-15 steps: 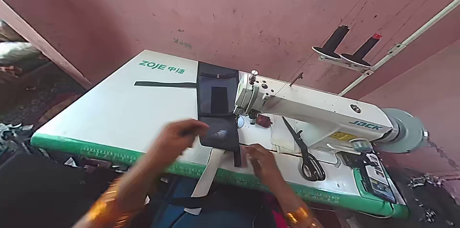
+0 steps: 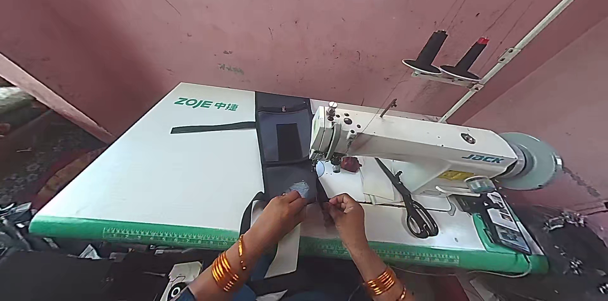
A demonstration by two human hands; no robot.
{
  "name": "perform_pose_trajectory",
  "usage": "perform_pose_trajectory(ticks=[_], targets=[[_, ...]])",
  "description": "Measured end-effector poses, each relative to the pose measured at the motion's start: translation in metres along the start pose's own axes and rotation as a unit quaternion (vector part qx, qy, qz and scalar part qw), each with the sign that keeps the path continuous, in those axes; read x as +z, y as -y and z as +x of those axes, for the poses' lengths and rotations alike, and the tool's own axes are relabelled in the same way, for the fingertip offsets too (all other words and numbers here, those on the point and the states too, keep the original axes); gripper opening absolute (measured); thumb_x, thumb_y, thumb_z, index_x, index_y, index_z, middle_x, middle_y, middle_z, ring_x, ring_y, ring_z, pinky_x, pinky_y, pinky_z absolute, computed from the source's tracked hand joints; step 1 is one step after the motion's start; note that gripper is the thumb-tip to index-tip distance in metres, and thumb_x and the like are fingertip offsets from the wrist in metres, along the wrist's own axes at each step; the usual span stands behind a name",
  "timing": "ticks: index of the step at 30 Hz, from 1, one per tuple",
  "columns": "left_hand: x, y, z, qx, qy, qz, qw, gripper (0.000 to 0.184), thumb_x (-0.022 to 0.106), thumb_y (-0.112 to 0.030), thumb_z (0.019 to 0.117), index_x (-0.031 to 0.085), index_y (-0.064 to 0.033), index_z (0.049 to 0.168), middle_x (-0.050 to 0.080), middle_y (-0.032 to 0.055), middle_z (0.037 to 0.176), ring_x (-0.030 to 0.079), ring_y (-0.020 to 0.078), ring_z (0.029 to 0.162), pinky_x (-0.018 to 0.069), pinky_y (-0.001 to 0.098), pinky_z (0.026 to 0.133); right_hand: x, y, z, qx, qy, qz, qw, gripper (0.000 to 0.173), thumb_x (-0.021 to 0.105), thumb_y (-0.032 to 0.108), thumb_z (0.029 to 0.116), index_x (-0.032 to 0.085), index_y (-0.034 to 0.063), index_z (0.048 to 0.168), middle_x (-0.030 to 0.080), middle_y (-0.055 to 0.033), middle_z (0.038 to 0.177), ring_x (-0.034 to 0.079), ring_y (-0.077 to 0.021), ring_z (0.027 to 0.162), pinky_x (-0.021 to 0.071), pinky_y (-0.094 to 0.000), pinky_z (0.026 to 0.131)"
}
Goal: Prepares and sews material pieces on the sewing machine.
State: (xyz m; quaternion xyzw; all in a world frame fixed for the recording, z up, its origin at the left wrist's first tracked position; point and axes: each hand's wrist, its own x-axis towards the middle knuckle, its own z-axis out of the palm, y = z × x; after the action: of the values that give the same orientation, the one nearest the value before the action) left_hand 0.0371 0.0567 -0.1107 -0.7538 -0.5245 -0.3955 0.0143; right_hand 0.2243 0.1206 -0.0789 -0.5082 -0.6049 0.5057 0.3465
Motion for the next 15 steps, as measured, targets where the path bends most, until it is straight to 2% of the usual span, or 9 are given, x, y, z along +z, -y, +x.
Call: perform_pose_trajectory(ticks=[2, 3, 5, 8, 12, 15], targets=[[0.001, 0.0, 0.001, 0.026, -0.01, -0.004, 1.0, 0.015, 0.062, -0.009, 0.092, 0.075, -0.0016, 0.092, 0.071, 0.0113, 0.084, 0.071, 0.0225, 0.074, 0.06, 0.0332, 0.068, 0.005, 0.0, -0.005, -0.009, 0.005, -0.034, 0.999, 0.027, 0.071, -0.002, 0.0889, 0.064, -0.008, 0.114, 0.071, -0.0111, 0.078, 0.068, -0.0153, 0.058, 0.06, -0.0317, 0.056], [0.004, -0.001, 0.0, 0.037, 0.002, -0.003, 0.999, 0.013, 0.062, -0.007, 0.0912, 0.073, -0.0011, 0.089, 0.069, 0.0114, 0.083, 0.07, 0.0234, 0.074, 0.0598, 0.0344, 0.067, 0.008, 0.0, -0.008, -0.003, 0.014, -0.036, 0.999, 0.029, 0.069, -0.003, 0.09, 0.065, -0.0077, 0.118, 0.072, -0.0116, 0.081, 0.069, -0.0153, 0.061, 0.0608, -0.0317, 0.058], [0.011, -0.005, 0.001, 0.035, 0.027, 0.004, 0.999, 0.01, 0.065, -0.004, 0.0872, 0.073, -0.0006, 0.085, 0.068, 0.0125, 0.085, 0.071, 0.0266, 0.078, 0.061, 0.0379, 0.068, 0.013, 0.0, -0.011, 0.01, 0.017, -0.004, 1.0, 0.022, 0.066, -0.005, 0.0923, 0.068, -0.0071, 0.114, 0.073, -0.0126, 0.084, 0.072, -0.0151, 0.064, 0.063, -0.0308, 0.061], [0.015, -0.006, -0.003, 0.002, 0.026, -0.026, 0.999, 0.014, 0.065, -0.005, 0.0863, 0.077, -0.0026, 0.093, 0.071, 0.0122, 0.091, 0.072, 0.0259, 0.086, 0.0612, 0.0369, 0.076, 0.015, -0.003, -0.012, -0.008, 0.015, 0.007, 1.0, 0.015, 0.065, -0.003, 0.0949, 0.073, -0.0072, 0.107, 0.075, -0.013, 0.087, 0.074, -0.0137, 0.068, 0.0645, -0.0294, 0.067], [0.011, -0.004, -0.005, -0.029, 0.029, -0.079, 0.996, 0.018, 0.066, -0.005, 0.0841, 0.079, -0.0034, 0.097, 0.072, 0.0117, 0.093, 0.071, 0.0233, 0.087, 0.0599, 0.0349, 0.08, 0.018, 0.004, -0.012, 0.006, 0.022, -0.032, 0.999, 0.013, 0.066, -0.002, 0.0942, 0.073, -0.0065, 0.105, 0.075, -0.0134, 0.087, 0.073, -0.0137, 0.067, 0.0635, -0.0293, 0.066], [0.01, -0.004, -0.004, -0.045, 0.02, -0.096, 0.994, 0.02, 0.068, -0.006, 0.0803, 0.079, -0.0036, 0.098, 0.072, 0.0115, 0.093, 0.071, 0.0215, 0.086, 0.0598, 0.0326, 0.079, 0.019, 0.01, -0.012, -0.004, 0.022, -0.089, 0.996, 0.011, 0.065, -0.002, 0.0931, 0.073, -0.006, 0.1, 0.073, -0.0126, 0.082, 0.071, -0.0136, 0.064, 0.062, -0.03, 0.063]])
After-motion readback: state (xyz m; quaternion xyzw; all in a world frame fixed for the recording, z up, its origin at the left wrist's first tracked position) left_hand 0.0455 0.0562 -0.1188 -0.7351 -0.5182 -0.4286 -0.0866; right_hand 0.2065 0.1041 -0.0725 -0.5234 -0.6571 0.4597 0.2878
